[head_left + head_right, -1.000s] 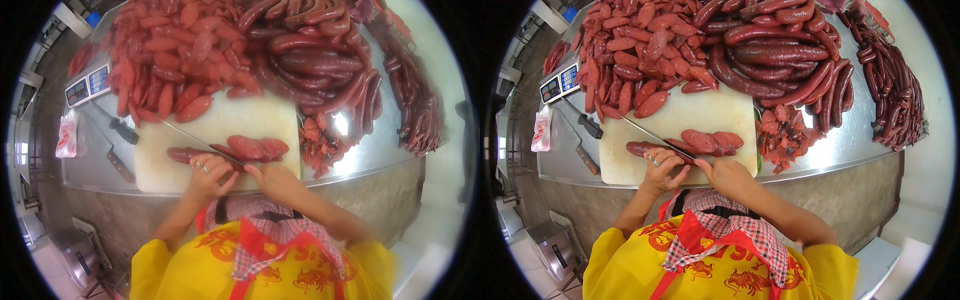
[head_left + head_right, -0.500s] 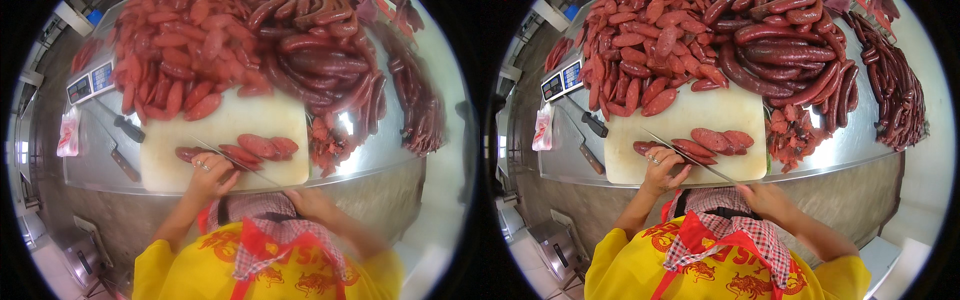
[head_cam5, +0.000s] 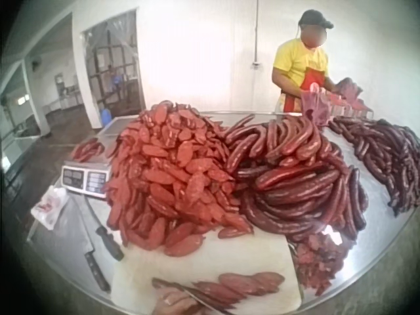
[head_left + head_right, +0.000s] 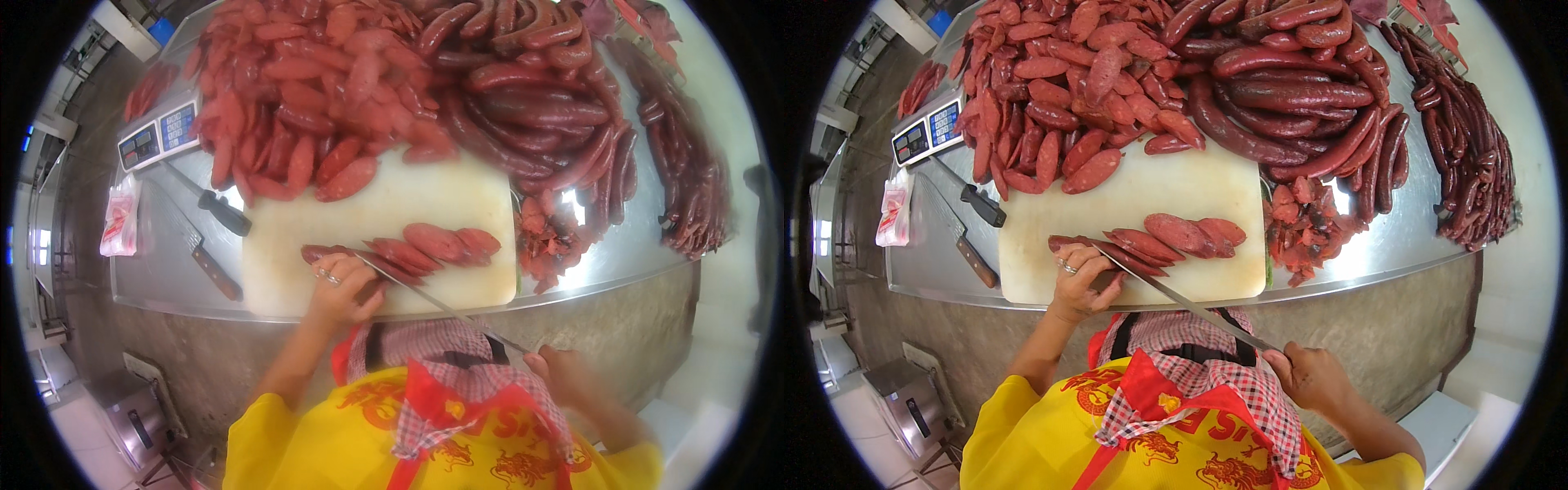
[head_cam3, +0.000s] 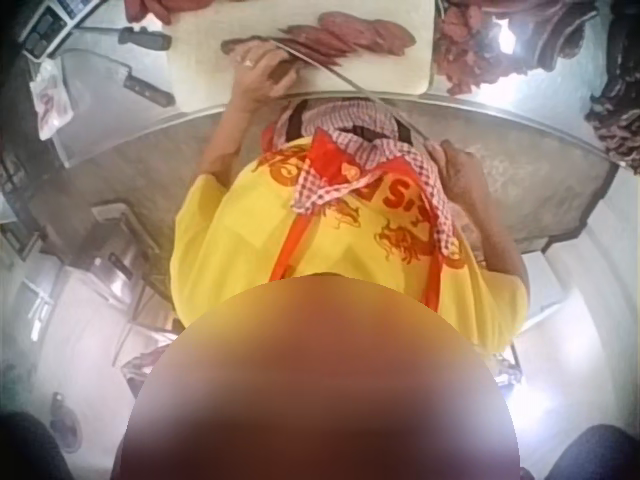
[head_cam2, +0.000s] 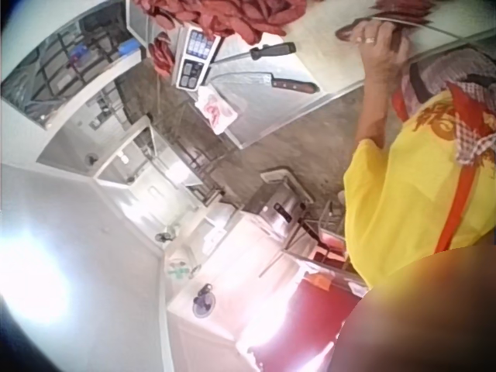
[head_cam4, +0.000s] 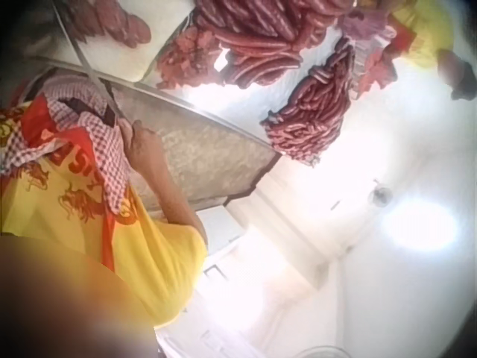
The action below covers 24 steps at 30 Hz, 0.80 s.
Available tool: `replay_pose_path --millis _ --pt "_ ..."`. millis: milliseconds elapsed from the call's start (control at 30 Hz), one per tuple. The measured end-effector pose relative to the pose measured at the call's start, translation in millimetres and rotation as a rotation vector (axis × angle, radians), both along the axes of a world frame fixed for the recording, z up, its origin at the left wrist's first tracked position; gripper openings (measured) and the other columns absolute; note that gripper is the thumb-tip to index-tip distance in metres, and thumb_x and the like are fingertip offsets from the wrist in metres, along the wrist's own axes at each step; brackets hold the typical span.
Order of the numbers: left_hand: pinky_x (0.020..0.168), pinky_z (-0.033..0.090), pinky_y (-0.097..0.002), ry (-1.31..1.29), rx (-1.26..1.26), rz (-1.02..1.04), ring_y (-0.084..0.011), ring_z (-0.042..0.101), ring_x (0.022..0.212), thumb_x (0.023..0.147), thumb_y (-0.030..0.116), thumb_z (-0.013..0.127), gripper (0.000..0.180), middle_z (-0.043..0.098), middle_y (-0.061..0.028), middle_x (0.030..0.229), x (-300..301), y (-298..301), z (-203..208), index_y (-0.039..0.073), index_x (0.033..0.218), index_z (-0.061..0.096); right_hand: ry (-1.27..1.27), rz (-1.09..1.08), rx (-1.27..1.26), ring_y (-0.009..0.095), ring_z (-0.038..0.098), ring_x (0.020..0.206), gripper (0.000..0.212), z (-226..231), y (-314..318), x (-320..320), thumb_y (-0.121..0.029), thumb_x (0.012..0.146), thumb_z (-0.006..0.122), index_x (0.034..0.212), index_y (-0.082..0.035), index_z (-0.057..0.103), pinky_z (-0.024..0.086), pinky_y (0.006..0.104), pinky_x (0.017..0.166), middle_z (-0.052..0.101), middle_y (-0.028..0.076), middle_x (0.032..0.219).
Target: The person slices elongated red meat pieces on a white cutting board using a knife. Sliced pieces are moved to a pile on the metal table while whole pieces remain nearby. The person repeatedly picks, slices, and transfers the meat throughout the clip.
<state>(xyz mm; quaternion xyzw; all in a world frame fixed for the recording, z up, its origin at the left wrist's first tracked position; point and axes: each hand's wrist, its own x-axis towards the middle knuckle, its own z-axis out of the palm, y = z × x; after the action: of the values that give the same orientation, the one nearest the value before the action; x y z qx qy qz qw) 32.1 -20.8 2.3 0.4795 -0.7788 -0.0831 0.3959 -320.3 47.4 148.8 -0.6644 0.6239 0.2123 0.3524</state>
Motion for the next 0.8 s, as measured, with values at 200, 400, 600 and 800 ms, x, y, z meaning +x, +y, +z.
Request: replay_pose_path --millis 200,400,600,800 --pt "0.081 0.042 -0.0396 0.024 0.044 -0.014 -0.0266 0.055 0.085 0.063 0.010 0.077 0.027 0.060 -0.0053 0.089 0 0 3 0.010 0.086 0.064 -0.358 0.219 -0.370 0.040 0.064 0.066 0.036 -97 -54 87 -0.032 0.102 0.042 0.098 -0.003 0.063 0.050 0.0497 0.055 0.060 0.020 0.069" --pt "0.084 0.041 -0.0403 -0.012 -0.049 0.071 -0.0287 0.053 0.092 0.063 0.010 0.076 0.029 0.058 -0.0069 0.096 5 3 2 0.010 0.089 0.063 -0.368 0.020 -0.251 0.047 0.062 0.071 0.053 -66 -49 78 -0.048 0.099 0.044 0.095 0.002 0.062 0.050 0.0529 0.063 0.065 0.025 0.081" --pt "0.082 0.043 -0.0382 -0.009 -0.022 0.074 -0.0285 0.053 0.090 0.060 0.007 0.076 0.031 0.058 -0.0075 0.094 9 2 -1 0.009 0.088 0.062 -0.162 -0.183 0.064 0.048 0.063 0.079 0.054 5 -12 36 -0.048 0.098 0.048 0.083 0.002 0.060 0.049 0.0516 0.068 0.064 0.029 0.079" --pt "0.082 0.044 -0.0396 0.035 0.028 0.045 -0.0289 0.053 0.088 0.061 0.005 0.075 0.030 0.058 -0.0079 0.090 9 4 3 0.008 0.088 0.062 -0.429 0.059 -0.181 0.047 0.062 0.074 0.054 -85 -53 109 -0.047 0.100 0.043 0.093 0.002 0.063 0.050 0.0528 0.067 0.065 0.027 0.081"
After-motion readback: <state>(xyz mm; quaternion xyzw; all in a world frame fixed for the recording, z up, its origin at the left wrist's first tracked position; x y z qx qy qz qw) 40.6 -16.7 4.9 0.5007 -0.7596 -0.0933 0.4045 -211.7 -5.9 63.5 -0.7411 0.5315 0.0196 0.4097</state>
